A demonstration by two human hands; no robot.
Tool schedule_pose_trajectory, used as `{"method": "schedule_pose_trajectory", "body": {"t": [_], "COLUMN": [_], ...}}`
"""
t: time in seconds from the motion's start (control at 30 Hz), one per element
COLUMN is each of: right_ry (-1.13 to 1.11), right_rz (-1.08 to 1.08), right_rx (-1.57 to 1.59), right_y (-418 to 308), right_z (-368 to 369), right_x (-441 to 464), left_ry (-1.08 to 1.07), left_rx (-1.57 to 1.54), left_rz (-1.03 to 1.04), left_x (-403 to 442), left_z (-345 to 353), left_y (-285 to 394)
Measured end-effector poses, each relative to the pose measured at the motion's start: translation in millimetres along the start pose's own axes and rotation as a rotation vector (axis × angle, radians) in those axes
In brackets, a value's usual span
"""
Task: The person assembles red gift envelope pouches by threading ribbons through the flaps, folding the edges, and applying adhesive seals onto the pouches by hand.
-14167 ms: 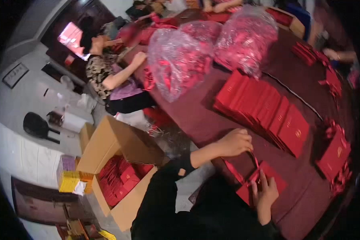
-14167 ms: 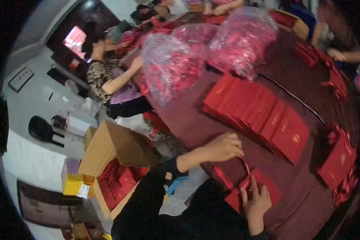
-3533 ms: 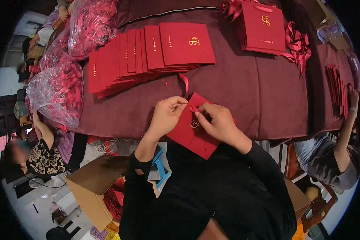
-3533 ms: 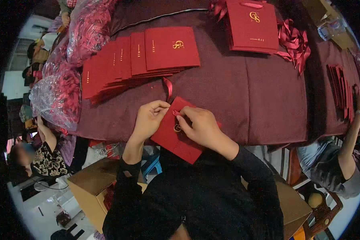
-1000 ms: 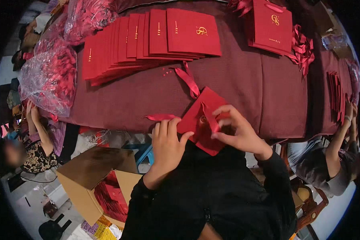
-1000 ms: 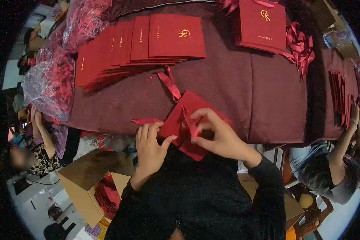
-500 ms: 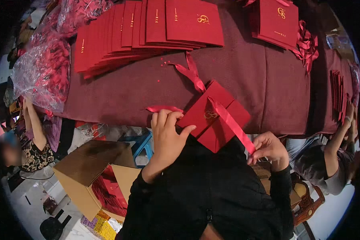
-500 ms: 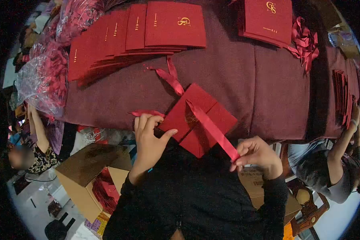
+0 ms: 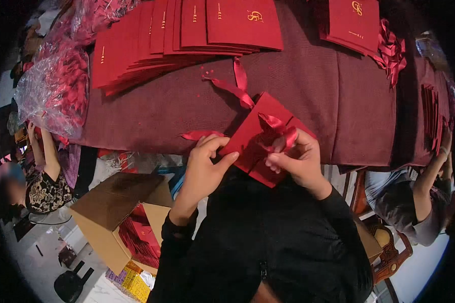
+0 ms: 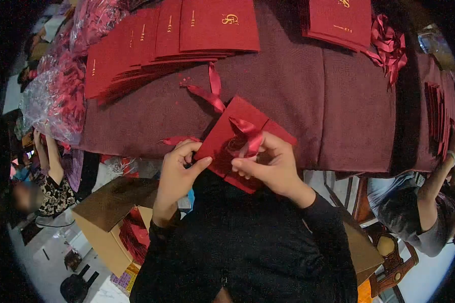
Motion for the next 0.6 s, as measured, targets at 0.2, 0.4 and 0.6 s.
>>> {"method": "schedule_pose_trajectory", "body": {"t": [0.2, 0.4, 0.6], "right_ry": [0.029, -0.002, 0.004], "right_rz": [-0.165, -0.365, -0.430], "right_rx": [-0.298, -0.518, -0.712], "right_y": [11, 16, 12], "right_z": [18, 19, 30], "right_x": [7, 14, 18], "left_ry": [-0.044, -0.050, -0.024], "left_rx": [-0.031, -0.029, -0.021], "left_rz": [0.019, 0.005, 0.021], "left_x": [3, 4, 3], "left_z": [-4, -4, -4], "left_y": [8, 6, 5]}}
Point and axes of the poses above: each hand's wrist, its own x-axis towards the middle knuckle, its own z-axis out of the palm, y = z × x, the point moved 3 cm from there along x, towards the middle knuckle
